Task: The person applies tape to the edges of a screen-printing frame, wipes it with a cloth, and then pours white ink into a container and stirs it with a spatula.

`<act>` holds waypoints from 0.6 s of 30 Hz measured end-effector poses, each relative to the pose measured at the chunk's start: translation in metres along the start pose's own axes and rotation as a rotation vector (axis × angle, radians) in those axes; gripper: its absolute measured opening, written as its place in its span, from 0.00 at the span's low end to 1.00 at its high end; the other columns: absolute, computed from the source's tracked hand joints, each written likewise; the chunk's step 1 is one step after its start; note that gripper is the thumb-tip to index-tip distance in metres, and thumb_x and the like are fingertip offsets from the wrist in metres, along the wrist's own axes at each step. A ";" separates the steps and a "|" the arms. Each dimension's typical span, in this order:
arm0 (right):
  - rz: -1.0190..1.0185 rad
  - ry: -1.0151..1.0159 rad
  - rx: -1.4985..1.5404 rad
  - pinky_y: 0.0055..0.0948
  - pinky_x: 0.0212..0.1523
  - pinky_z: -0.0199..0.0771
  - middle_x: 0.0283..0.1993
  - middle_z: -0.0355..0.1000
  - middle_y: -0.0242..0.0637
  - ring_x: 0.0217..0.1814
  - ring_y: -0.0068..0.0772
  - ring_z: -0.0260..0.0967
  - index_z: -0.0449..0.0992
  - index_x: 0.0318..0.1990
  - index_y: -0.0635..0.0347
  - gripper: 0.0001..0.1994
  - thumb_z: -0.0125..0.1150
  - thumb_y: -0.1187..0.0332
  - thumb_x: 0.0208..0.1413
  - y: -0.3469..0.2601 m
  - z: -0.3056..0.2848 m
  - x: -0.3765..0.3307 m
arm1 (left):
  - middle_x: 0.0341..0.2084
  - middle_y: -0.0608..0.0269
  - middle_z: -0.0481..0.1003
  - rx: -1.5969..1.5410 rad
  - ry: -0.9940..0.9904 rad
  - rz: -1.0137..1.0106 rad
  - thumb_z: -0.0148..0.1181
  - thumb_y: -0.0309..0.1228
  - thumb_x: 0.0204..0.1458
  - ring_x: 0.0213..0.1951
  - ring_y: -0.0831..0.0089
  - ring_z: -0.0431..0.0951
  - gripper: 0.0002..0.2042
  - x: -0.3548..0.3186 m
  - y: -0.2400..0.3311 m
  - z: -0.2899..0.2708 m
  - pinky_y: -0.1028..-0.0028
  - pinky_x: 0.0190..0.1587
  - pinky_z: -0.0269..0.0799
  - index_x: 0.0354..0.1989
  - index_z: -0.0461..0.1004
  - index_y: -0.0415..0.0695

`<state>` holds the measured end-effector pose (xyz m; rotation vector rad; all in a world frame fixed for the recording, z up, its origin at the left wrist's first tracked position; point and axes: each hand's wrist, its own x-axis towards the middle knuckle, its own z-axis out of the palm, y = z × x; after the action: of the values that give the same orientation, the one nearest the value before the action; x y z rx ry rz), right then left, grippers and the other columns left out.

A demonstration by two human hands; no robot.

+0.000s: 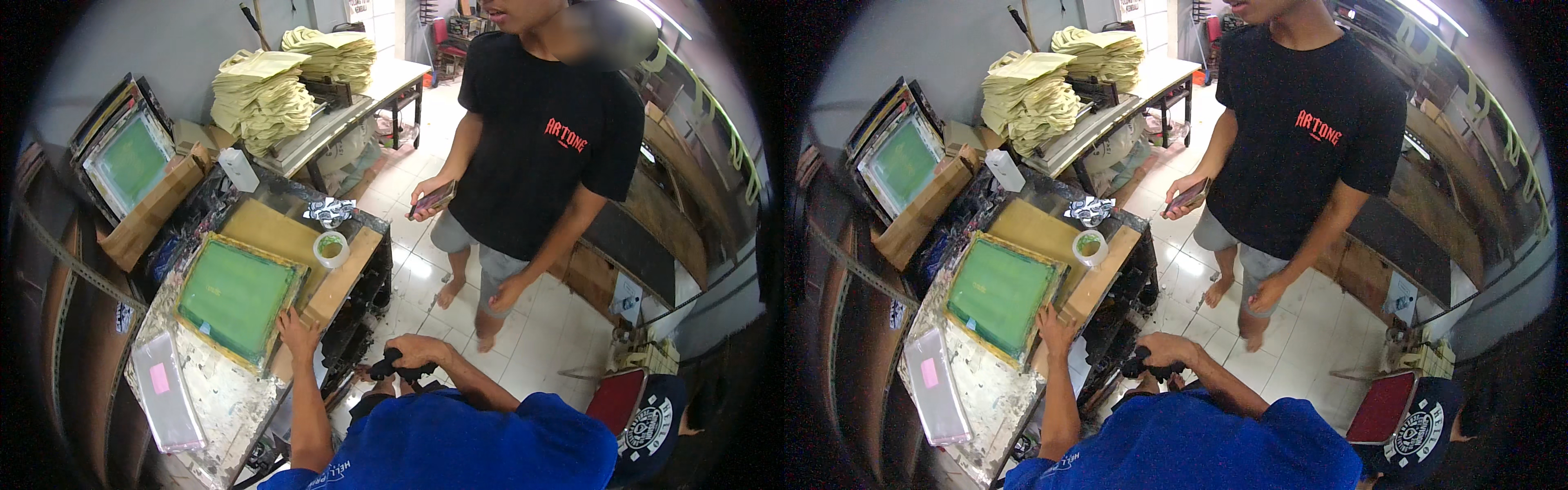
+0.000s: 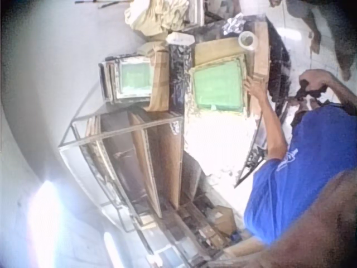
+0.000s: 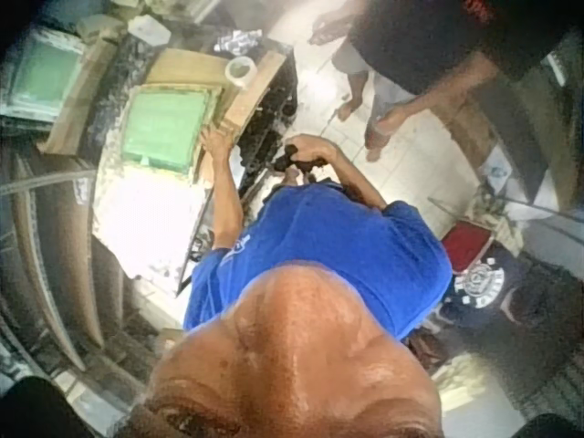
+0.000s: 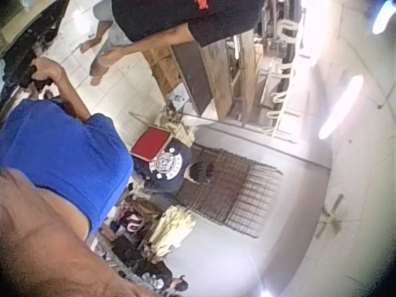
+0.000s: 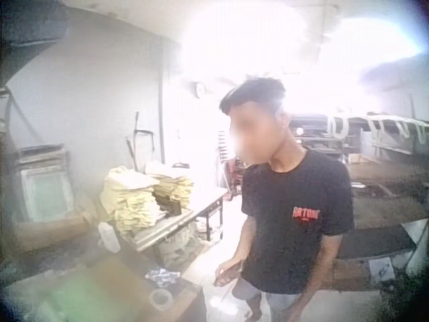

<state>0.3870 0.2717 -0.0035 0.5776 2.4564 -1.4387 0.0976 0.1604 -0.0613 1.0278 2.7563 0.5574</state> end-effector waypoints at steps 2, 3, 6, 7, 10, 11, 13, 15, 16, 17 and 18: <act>-0.041 0.004 -0.014 0.41 0.44 0.74 0.38 0.77 0.50 0.43 0.49 0.76 0.75 0.44 0.63 0.16 0.63 0.65 0.49 -0.003 -0.001 0.001 | 0.63 0.42 0.63 -0.136 0.166 0.109 0.71 0.37 0.45 0.65 0.46 0.61 0.37 -0.009 -0.032 0.005 0.48 0.63 0.59 0.64 0.65 0.37; -0.063 -0.002 -0.020 0.41 0.44 0.75 0.38 0.77 0.51 0.43 0.49 0.76 0.75 0.45 0.63 0.16 0.63 0.65 0.49 -0.003 -0.001 0.001 | 0.61 0.41 0.66 -0.198 0.250 0.157 0.71 0.36 0.46 0.63 0.45 0.64 0.35 -0.017 -0.050 0.011 0.51 0.63 0.60 0.63 0.67 0.36; -0.071 -0.009 0.013 0.39 0.46 0.75 0.40 0.77 0.51 0.43 0.49 0.77 0.76 0.47 0.62 0.17 0.63 0.66 0.49 0.007 0.000 0.006 | 0.56 0.40 0.71 -0.233 0.453 0.092 0.69 0.32 0.47 0.58 0.44 0.69 0.30 -0.047 -0.078 -0.003 0.57 0.64 0.61 0.60 0.70 0.34; -0.062 0.015 -0.003 0.39 0.46 0.76 0.40 0.78 0.51 0.44 0.49 0.77 0.76 0.48 0.62 0.18 0.63 0.67 0.49 0.007 -0.002 0.004 | 0.57 0.41 0.71 -0.275 0.474 0.042 0.69 0.31 0.48 0.59 0.46 0.68 0.28 -0.058 -0.085 -0.011 0.57 0.64 0.61 0.59 0.71 0.34; -0.032 0.021 -0.025 0.37 0.46 0.76 0.40 0.79 0.50 0.43 0.45 0.78 0.77 0.48 0.62 0.18 0.64 0.67 0.49 -0.001 -0.002 0.006 | 0.57 0.41 0.71 -0.295 0.617 -0.137 0.69 0.32 0.49 0.59 0.46 0.68 0.28 -0.090 -0.129 -0.025 0.57 0.64 0.61 0.58 0.71 0.33; -0.035 0.002 0.045 0.35 0.45 0.76 0.39 0.79 0.49 0.41 0.41 0.78 0.77 0.48 0.62 0.17 0.64 0.68 0.49 -0.001 0.000 0.009 | 0.57 0.40 0.71 -0.280 0.642 -0.206 0.69 0.32 0.48 0.59 0.46 0.68 0.29 -0.100 -0.150 -0.026 0.57 0.64 0.61 0.58 0.71 0.33; -0.056 -0.004 0.025 0.34 0.42 0.76 0.38 0.79 0.48 0.39 0.39 0.78 0.77 0.48 0.62 0.16 0.64 0.69 0.50 -0.016 -0.006 0.014 | 0.57 0.38 0.70 -0.261 0.675 -0.344 0.70 0.35 0.48 0.60 0.45 0.67 0.30 -0.117 -0.181 -0.035 0.57 0.63 0.62 0.58 0.71 0.33; -0.071 -0.028 0.050 0.34 0.43 0.76 0.38 0.79 0.50 0.40 0.41 0.78 0.77 0.47 0.63 0.17 0.65 0.69 0.49 -0.027 -0.009 0.025 | 0.56 0.37 0.71 -0.232 0.707 -0.469 0.70 0.37 0.48 0.60 0.44 0.68 0.30 -0.140 -0.219 -0.043 0.58 0.64 0.62 0.58 0.71 0.32; -0.038 -0.042 0.019 0.35 0.43 0.75 0.37 0.78 0.52 0.39 0.43 0.78 0.77 0.47 0.64 0.17 0.65 0.70 0.49 -0.045 -0.013 0.028 | 0.56 0.37 0.71 -0.217 0.727 -0.527 0.71 0.38 0.48 0.59 0.44 0.68 0.31 -0.151 -0.244 -0.047 0.58 0.64 0.62 0.57 0.72 0.31; -0.097 -0.027 0.032 0.38 0.43 0.75 0.37 0.77 0.55 0.41 0.49 0.77 0.76 0.46 0.64 0.17 0.65 0.69 0.49 -0.047 -0.014 0.038 | 0.61 0.38 0.66 -0.110 0.652 -0.655 0.69 0.48 0.48 0.63 0.43 0.64 0.37 -0.168 -0.280 -0.046 0.53 0.64 0.60 0.61 0.69 0.34; -0.140 0.001 0.038 0.40 0.43 0.75 0.37 0.76 0.57 0.42 0.56 0.77 0.76 0.46 0.63 0.16 0.65 0.68 0.48 -0.043 -0.014 0.048 | 0.64 0.40 0.62 -0.078 0.556 -0.763 0.68 0.53 0.47 0.65 0.43 0.60 0.41 -0.172 -0.287 -0.047 0.51 0.65 0.58 0.63 0.66 0.37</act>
<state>0.3243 0.2752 0.0182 0.4212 2.5192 -1.5398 0.0422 -0.1657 -0.1285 -0.2866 3.2072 0.8877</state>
